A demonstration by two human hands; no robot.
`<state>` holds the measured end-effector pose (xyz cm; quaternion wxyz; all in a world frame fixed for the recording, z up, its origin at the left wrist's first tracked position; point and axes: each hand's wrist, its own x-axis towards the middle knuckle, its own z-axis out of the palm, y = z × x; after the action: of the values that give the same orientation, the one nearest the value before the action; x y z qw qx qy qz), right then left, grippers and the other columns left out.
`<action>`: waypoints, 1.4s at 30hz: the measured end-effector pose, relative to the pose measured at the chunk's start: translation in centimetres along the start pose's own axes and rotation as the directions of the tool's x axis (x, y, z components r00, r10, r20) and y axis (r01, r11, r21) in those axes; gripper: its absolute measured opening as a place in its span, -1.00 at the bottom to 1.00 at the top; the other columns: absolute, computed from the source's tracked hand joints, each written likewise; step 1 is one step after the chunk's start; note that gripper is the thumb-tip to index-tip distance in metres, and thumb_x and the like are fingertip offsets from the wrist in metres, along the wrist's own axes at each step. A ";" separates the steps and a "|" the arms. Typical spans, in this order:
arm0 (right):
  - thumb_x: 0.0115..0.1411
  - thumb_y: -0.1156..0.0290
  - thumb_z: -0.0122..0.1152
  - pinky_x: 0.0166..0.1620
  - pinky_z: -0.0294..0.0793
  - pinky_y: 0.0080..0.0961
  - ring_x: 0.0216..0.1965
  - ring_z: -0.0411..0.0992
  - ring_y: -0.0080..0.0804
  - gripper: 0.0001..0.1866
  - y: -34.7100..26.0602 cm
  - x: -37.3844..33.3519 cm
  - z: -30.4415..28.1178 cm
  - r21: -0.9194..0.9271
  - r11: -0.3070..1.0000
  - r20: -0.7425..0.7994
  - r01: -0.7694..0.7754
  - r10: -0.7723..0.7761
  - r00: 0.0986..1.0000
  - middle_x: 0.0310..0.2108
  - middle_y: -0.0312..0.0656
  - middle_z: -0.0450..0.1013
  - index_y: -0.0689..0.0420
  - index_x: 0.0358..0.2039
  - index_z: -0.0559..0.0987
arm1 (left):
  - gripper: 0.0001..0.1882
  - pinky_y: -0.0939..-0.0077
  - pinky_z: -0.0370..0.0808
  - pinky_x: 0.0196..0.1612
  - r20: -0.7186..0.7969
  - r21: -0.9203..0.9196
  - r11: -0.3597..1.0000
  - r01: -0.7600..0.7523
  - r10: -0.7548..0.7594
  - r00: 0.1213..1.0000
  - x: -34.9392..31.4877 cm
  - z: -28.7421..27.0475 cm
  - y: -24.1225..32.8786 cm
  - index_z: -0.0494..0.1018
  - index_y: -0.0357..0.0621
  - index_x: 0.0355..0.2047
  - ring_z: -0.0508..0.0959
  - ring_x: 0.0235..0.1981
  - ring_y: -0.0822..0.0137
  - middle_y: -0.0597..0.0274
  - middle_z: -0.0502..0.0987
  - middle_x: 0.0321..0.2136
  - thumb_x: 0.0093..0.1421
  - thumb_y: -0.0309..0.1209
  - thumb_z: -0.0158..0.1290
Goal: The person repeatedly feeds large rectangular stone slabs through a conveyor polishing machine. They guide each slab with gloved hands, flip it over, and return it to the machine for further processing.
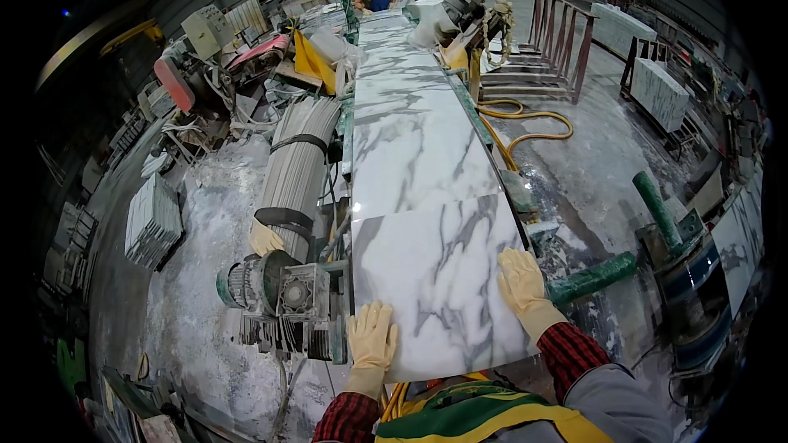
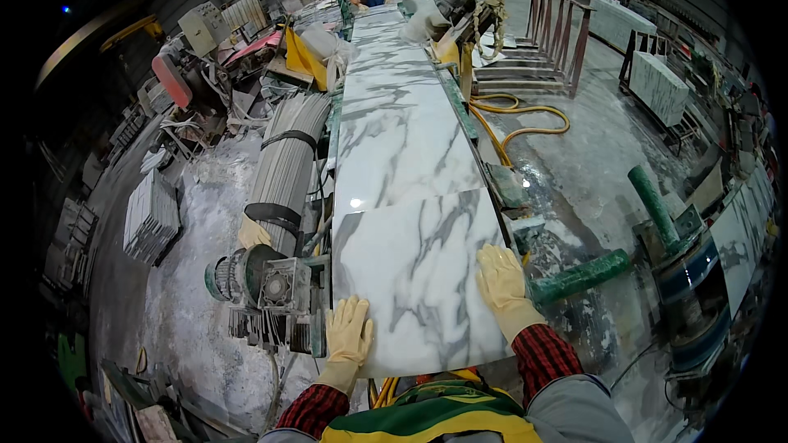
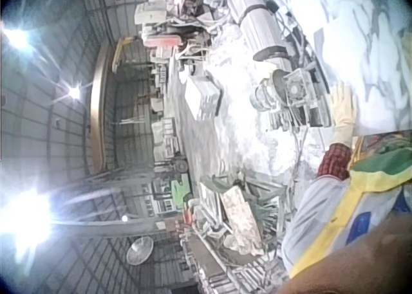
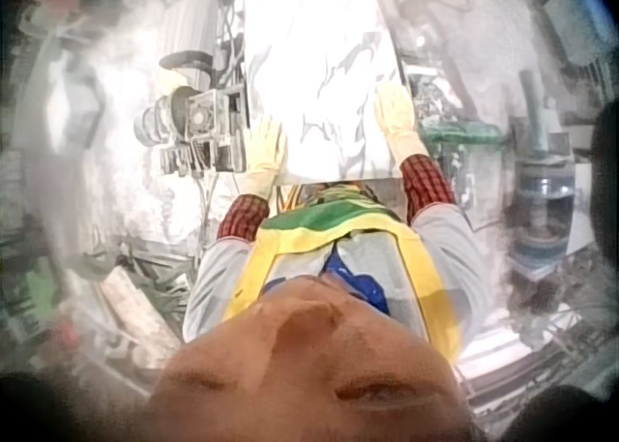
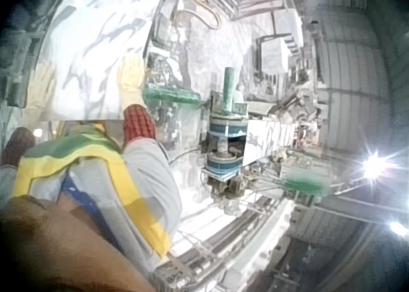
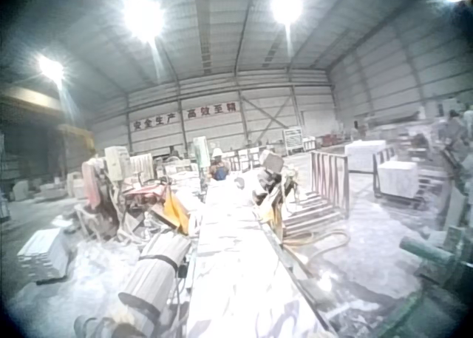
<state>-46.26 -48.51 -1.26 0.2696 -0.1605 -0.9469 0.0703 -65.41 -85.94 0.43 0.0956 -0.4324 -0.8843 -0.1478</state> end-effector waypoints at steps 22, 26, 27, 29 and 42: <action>0.32 0.22 0.31 0.51 0.30 0.07 0.37 0.42 0.17 -0.42 0.1 0.6 -1.6 0.049 0.996 0.054 0.080 -0.082 0.995 0.30 0.16 0.52 0.24 0.29 0.57 | -0.44 -0.33 0.22 0.50 0.069 0.004 1.000 0.009 -0.009 0.998 -1.0 -0.7 0.8 0.47 -0.02 0.37 0.41 0.42 -0.21 -0.08 0.47 0.40 0.38 -0.25 0.18; 0.31 0.21 0.31 0.50 0.31 0.01 0.38 0.40 0.05 -0.46 3.4 8.0 3.1 0.046 0.999 -0.030 0.008 -0.007 1.000 0.31 0.07 0.50 0.19 0.24 0.56 | -0.43 -0.33 0.20 0.53 0.111 0.040 0.999 0.010 -0.014 0.994 -1.4 -0.5 0.5 0.46 -0.01 0.37 0.39 0.44 -0.22 -0.08 0.47 0.40 0.37 -0.26 0.19; 0.31 0.21 0.30 0.49 0.32 -0.01 0.38 0.40 0.04 -0.47 3.8 9.5 3.6 0.026 1.000 -0.042 -0.018 0.019 0.999 0.31 0.06 0.50 0.18 0.22 0.56 | -0.43 -0.33 0.20 0.53 0.129 0.047 0.999 0.011 -0.017 0.992 -1.3 -0.6 0.5 0.46 -0.01 0.37 0.39 0.44 -0.23 -0.08 0.47 0.40 0.36 -0.26 0.19; 0.31 0.21 0.29 0.49 0.32 -0.03 0.37 0.41 0.04 -0.50 4.9 11.6 4.4 0.058 0.998 -0.052 -0.016 0.019 0.998 0.31 0.06 0.50 0.18 0.20 0.56 | -0.43 -0.32 0.21 0.53 0.143 0.065 0.998 0.015 -0.024 0.989 -1.3 -0.8 0.5 0.47 -0.01 0.36 0.39 0.44 -0.24 -0.08 0.47 0.40 0.36 -0.26 0.19; 0.35 0.25 0.28 0.56 0.25 0.05 0.44 0.35 0.21 -0.38 -1.8 -6.1 -3.5 0.094 0.993 0.083 -0.075 0.067 0.994 0.40 0.17 0.44 0.21 0.37 0.51 | -0.39 -0.32 0.12 0.57 0.156 -0.026 0.999 0.035 -0.031 0.987 -3.0 -0.5 0.2 0.42 -0.02 0.48 0.30 0.53 -0.31 -0.13 0.39 0.51 0.45 -0.24 0.13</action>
<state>-40.01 -52.12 -0.92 0.2366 -0.1780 -0.9460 0.1322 -63.43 -88.22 0.07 0.0176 -0.4293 -0.8939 -0.1277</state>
